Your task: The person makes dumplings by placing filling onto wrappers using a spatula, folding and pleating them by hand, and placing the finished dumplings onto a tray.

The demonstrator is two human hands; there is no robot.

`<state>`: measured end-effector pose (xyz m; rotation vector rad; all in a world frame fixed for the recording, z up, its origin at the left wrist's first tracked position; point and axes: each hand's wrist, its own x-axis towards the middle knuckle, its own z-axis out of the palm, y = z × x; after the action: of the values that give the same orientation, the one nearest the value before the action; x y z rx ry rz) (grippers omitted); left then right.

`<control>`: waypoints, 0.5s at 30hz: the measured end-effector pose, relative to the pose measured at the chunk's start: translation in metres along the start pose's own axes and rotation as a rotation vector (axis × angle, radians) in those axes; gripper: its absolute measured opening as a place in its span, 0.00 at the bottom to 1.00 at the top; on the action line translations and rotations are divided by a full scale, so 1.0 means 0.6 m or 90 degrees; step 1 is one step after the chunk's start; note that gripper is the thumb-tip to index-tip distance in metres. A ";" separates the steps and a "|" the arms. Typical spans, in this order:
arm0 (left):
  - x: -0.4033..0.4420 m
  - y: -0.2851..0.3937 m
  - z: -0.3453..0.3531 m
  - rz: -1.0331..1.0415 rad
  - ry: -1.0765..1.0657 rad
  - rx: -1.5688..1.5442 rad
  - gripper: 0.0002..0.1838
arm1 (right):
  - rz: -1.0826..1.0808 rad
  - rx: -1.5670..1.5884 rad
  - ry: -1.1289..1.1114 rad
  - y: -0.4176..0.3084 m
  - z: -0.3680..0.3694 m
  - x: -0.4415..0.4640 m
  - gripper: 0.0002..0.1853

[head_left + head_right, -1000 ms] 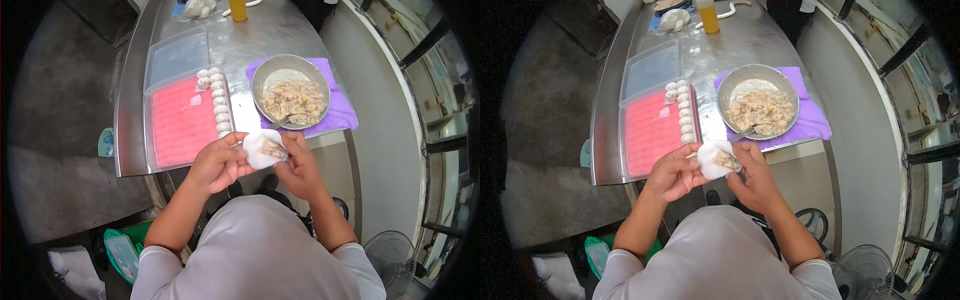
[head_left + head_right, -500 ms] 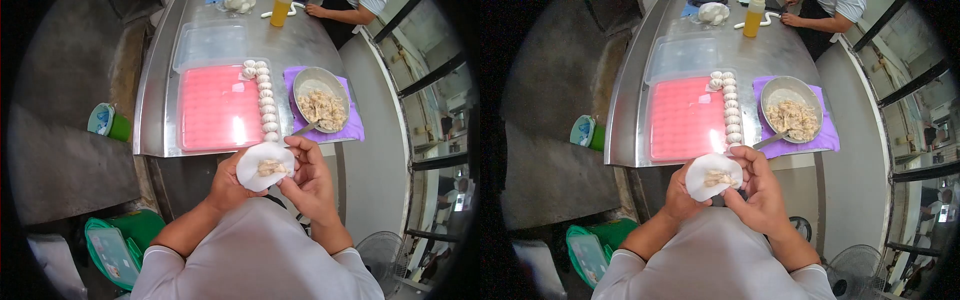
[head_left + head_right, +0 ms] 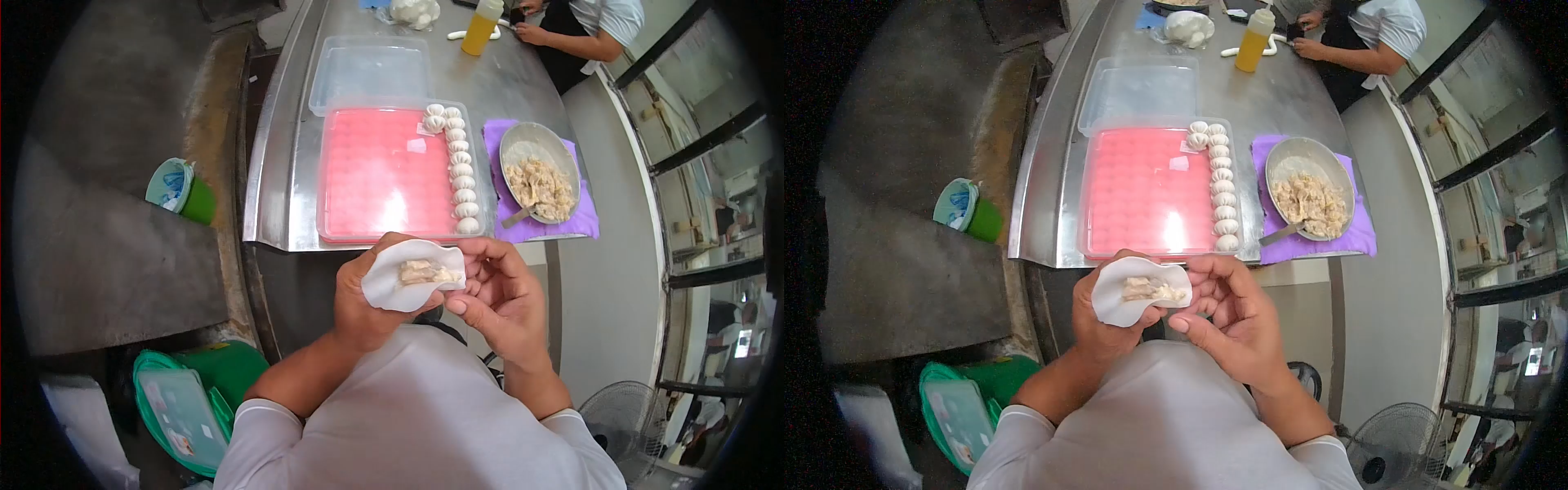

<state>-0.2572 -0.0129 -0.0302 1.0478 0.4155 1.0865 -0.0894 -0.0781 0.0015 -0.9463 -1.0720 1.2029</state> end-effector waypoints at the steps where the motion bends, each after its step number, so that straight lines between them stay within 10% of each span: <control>1: -0.001 0.001 0.004 -0.026 0.017 -0.039 0.24 | -0.006 0.028 -0.003 0.002 -0.003 0.000 0.29; 15: 0.027 -0.002 0.079 0.076 -0.053 0.219 0.24 | -0.021 0.113 0.016 -0.025 -0.084 0.002 0.09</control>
<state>-0.2150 -0.0220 -0.0053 1.4325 0.4886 1.0959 -0.0369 -0.0793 0.0037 -0.8017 -0.9396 1.2344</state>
